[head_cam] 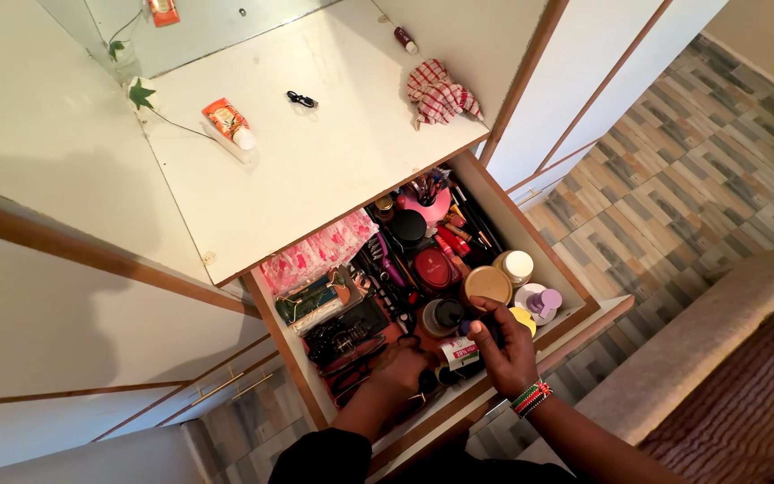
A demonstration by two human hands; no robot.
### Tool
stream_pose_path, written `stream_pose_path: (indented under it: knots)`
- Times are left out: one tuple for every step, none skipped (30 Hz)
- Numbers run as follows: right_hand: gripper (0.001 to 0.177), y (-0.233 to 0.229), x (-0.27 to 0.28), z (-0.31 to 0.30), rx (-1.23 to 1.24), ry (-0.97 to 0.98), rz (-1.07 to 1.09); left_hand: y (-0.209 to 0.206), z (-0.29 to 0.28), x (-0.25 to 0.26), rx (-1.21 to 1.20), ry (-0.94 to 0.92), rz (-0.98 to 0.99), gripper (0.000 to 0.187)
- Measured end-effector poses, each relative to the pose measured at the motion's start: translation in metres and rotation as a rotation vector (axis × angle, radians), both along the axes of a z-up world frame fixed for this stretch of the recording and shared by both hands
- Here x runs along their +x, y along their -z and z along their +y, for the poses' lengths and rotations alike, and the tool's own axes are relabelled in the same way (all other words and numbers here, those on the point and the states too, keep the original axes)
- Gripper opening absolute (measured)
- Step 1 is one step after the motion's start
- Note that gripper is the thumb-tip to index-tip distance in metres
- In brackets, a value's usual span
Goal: The person organizes cosmetic items on a vanity by picking up each item, briefly inspecting it, and placing it into an open drawer. The person handles hair clips, a roller, a jade roller, and tubes of cream, moving them from the vanity surface into the drawer.
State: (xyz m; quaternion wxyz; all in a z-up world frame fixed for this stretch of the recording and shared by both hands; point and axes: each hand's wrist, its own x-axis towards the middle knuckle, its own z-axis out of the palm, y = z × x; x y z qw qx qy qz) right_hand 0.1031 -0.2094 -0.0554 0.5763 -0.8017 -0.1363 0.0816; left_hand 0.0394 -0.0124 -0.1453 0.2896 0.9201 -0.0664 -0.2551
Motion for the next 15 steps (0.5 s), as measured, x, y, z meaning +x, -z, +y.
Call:
stream_pose_path:
  knots:
    - [0.046,0.0,0.0,0.0,-0.008,0.002,0.004,-0.002,0.002,-0.002,-0.018,-0.026,-0.041,0.05]
    - [0.046,0.0,-0.001,0.0,-0.016,0.004,0.006,-0.005,0.005,-0.002,-0.035,-0.051,-0.083,0.048]
    - [0.045,0.0,0.0,0.0,-0.023,0.007,0.009,-0.009,0.009,-0.002,-0.051,-0.076,-0.125,0.045]
    - [0.046,0.0,0.0,0.0,-0.02,0.007,0.017,-0.015,0.013,0.0,-0.067,-0.087,-0.205,0.04]
    - [0.046,0.001,0.0,0.0,-0.016,0.006,0.024,-0.022,0.019,0.003,-0.082,-0.098,-0.284,0.036]
    - [0.046,0.001,0.0,0.0,-0.012,0.006,0.031,-0.031,0.026,0.006,-0.096,-0.11,-0.364,0.034]
    - [0.046,0.002,0.0,0.0,-0.002,0.006,0.031,-0.043,0.032,0.005,-0.154,-0.219,-0.381,0.036]
    - [0.045,0.002,0.001,0.0,0.01,0.004,0.029,-0.056,0.039,0.002,-0.211,-0.329,-0.4,0.038]
    - [0.045,0.002,0.001,0.0,0.022,0.003,0.027,-0.069,0.046,-0.002,-0.268,-0.439,-0.417,0.042]
    - [0.045,0.002,0.001,0.0,0.029,0.005,0.029,-0.081,0.052,-0.005,-0.265,-0.53,-0.381,0.038]
    - [0.045,0.002,0.001,0.0,0.037,0.007,0.03,-0.092,0.058,-0.008,-0.263,-0.621,-0.345,0.035]
    - [0.044,0.003,0.001,0.001,0.044,0.006,0.032,-0.099,0.064,-0.012,-0.26,-0.713,-0.308,0.033]
    - [0.044,0.003,0.001,0.0,0.051,0.005,0.025,-0.103,0.07,-0.016,-0.226,-0.685,-0.406,0.03]
    - [0.043,0.004,0.001,0.0,0.058,0.002,0.017,-0.104,0.075,-0.023,-0.191,-0.656,-0.504,0.027]
    - [0.043,0.005,0.001,-0.001,0.065,0.0,0.009,-0.103,0.079,-0.03,-0.155,-0.624,-0.6,0.025]
